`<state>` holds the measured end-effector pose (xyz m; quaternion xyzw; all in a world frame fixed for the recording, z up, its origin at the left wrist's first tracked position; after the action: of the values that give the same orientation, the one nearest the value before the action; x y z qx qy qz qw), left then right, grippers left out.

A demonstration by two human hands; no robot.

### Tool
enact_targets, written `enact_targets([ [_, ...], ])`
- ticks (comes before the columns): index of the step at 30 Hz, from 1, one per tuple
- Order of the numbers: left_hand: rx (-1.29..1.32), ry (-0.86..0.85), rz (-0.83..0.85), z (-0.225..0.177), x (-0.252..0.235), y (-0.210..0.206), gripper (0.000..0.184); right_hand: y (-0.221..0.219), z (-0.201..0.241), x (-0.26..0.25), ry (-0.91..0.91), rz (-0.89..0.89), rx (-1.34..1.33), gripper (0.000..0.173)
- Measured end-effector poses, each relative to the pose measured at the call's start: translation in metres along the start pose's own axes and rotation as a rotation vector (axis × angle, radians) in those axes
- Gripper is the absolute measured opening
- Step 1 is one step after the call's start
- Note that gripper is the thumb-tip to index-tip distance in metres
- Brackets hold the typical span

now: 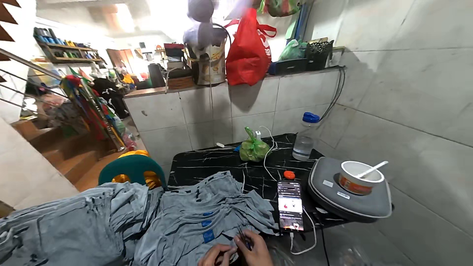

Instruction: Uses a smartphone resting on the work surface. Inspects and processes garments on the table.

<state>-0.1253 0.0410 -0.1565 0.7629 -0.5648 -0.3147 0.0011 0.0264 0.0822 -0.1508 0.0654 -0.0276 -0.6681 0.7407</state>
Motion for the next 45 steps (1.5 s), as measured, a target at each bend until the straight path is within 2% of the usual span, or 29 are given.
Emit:
enact_targets([
  [2,-0.043,0.028,0.042,0.002,-0.002,0.003,0.012,-0.001,0.001,0.006,0.005,-0.06,-0.113,0.016],
  [5,-0.221,-0.027,0.115,-0.002,-0.001,0.006,0.023,-0.004,0.001,0.011,-0.025,-0.082,-0.232,0.009],
  [8,-0.355,-0.114,0.097,-0.002,0.002,0.006,0.019,-0.006,0.003,0.015,-0.055,-0.067,-0.262,0.009],
  [12,-0.333,-0.132,0.05,-0.002,0.002,0.007,0.012,-0.006,0.001,0.018,-0.04,-0.066,-0.232,0.01],
  [18,-0.259,-0.028,0.099,0.002,-0.007,0.004,0.01,-0.005,-0.003,0.017,0.05,-0.036,-0.097,0.014],
  [23,-0.208,-0.056,0.184,-0.005,-0.007,0.005,0.011,0.002,-0.001,0.019,0.098,-0.038,0.155,0.02],
  [29,-0.188,-0.103,0.146,-0.005,-0.007,0.01,0.01,0.017,0.012,0.029,0.172,0.011,0.497,0.046],
  [32,-0.221,-0.15,0.147,-0.007,-0.005,0.009,0.011,0.019,0.016,0.03,0.18,0.089,0.562,0.045],
  [38,-0.244,-0.135,0.102,-0.003,-0.005,0.01,0.01,0.019,0.017,0.03,0.242,0.102,0.614,0.041],
  [45,-0.254,-0.191,0.208,-0.002,-0.004,0.006,0.011,0.011,0.015,0.029,0.24,0.142,0.682,0.035],
])
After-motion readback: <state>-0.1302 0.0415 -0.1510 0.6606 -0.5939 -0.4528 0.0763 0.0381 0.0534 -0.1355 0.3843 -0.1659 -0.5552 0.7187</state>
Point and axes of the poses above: each hand's wrist, its own x-axis away from the middle knuckle, its own y-axis out of the back of the hand, z = x × y, the point moved 2 cm from there along -x, towards the middle knuckle, and after that the axes turned 7 degrees about -x, right-handed, at the moved point
